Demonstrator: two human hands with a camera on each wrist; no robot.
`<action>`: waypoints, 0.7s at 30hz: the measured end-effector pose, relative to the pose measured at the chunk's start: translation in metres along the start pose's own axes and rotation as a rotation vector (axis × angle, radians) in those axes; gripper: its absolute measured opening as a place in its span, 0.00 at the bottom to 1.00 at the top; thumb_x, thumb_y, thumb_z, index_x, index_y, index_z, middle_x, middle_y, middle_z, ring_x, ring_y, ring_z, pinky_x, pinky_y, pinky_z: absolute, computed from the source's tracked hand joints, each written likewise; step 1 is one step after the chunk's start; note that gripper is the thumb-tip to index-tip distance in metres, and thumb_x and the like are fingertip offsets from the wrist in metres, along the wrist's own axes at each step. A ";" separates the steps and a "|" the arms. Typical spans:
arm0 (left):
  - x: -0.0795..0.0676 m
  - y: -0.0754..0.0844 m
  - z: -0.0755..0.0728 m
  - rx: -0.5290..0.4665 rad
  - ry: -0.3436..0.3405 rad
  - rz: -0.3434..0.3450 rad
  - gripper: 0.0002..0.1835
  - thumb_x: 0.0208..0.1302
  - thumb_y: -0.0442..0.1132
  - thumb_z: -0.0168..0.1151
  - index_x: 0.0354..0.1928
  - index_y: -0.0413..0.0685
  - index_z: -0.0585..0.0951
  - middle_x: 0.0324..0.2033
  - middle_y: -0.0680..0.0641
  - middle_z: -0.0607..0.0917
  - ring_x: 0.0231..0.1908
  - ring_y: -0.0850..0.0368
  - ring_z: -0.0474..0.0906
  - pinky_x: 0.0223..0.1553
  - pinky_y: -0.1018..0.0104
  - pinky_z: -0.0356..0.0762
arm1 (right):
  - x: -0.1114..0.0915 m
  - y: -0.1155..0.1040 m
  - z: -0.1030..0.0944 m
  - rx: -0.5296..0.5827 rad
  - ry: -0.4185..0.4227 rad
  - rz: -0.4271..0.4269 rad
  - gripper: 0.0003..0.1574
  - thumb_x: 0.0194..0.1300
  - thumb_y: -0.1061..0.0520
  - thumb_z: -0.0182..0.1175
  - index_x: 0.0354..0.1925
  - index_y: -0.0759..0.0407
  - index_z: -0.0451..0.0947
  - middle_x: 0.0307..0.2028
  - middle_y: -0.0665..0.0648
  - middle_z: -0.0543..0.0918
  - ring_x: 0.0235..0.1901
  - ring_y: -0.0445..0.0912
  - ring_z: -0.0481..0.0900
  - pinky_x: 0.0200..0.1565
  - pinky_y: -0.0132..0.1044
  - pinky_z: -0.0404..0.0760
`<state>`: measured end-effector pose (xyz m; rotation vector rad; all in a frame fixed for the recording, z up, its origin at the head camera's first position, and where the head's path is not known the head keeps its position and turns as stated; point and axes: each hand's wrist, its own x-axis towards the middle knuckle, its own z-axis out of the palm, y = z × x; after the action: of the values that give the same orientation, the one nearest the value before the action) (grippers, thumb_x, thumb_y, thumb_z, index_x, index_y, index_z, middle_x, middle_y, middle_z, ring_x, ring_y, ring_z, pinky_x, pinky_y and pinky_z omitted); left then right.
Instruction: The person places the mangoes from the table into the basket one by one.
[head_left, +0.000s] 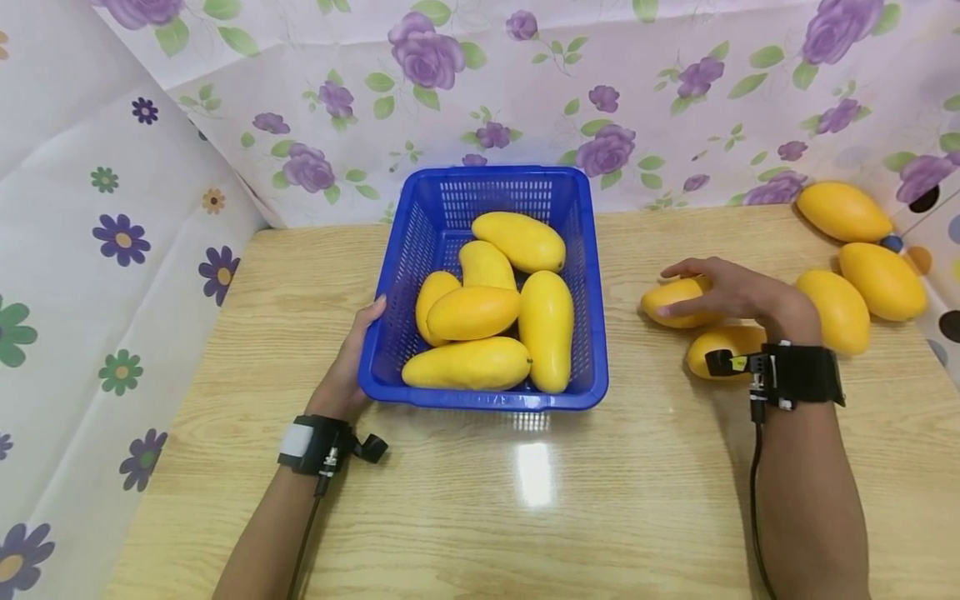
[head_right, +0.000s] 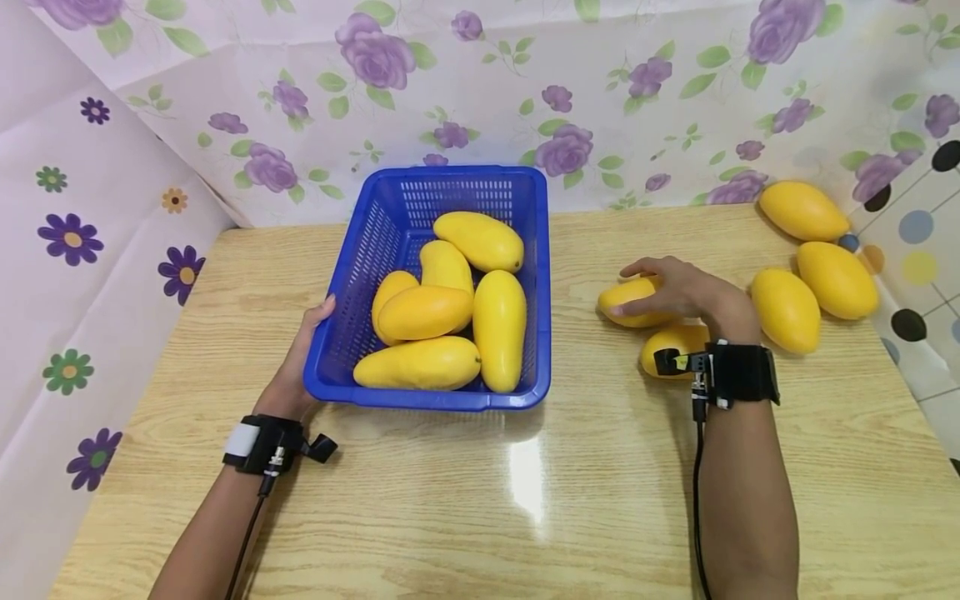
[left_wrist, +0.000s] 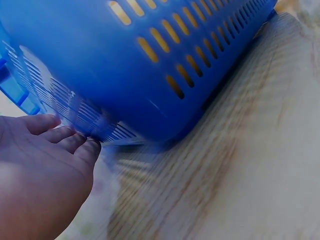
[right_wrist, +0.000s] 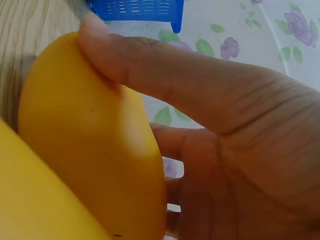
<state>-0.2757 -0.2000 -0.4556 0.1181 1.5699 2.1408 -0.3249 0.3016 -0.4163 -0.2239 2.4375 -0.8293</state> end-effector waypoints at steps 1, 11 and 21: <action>0.000 0.000 0.000 0.001 0.000 0.000 0.37 0.73 0.64 0.40 0.79 0.64 0.48 0.74 0.46 0.56 0.70 0.47 0.57 0.68 0.45 0.54 | -0.001 0.000 0.000 -0.003 -0.004 0.000 0.51 0.60 0.36 0.65 0.71 0.59 0.61 0.71 0.74 0.53 0.69 0.73 0.46 0.61 0.73 0.49; -0.003 0.000 -0.001 -0.012 0.010 0.003 0.36 0.73 0.64 0.40 0.78 0.66 0.49 0.74 0.47 0.56 0.69 0.49 0.57 0.68 0.48 0.55 | -0.005 -0.005 -0.002 -0.010 -0.015 0.046 0.57 0.53 0.36 0.71 0.70 0.60 0.60 0.67 0.72 0.58 0.60 0.67 0.58 0.59 0.68 0.56; 0.000 0.000 0.000 0.013 -0.011 0.010 0.37 0.72 0.64 0.40 0.79 0.65 0.48 0.74 0.47 0.56 0.70 0.48 0.56 0.68 0.46 0.53 | -0.005 0.000 -0.001 -0.017 0.004 0.019 0.53 0.54 0.38 0.70 0.70 0.57 0.61 0.66 0.71 0.62 0.58 0.66 0.61 0.57 0.66 0.59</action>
<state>-0.2758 -0.2001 -0.4560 0.1418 1.5804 2.1347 -0.3211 0.3037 -0.4133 -0.2051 2.4469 -0.8021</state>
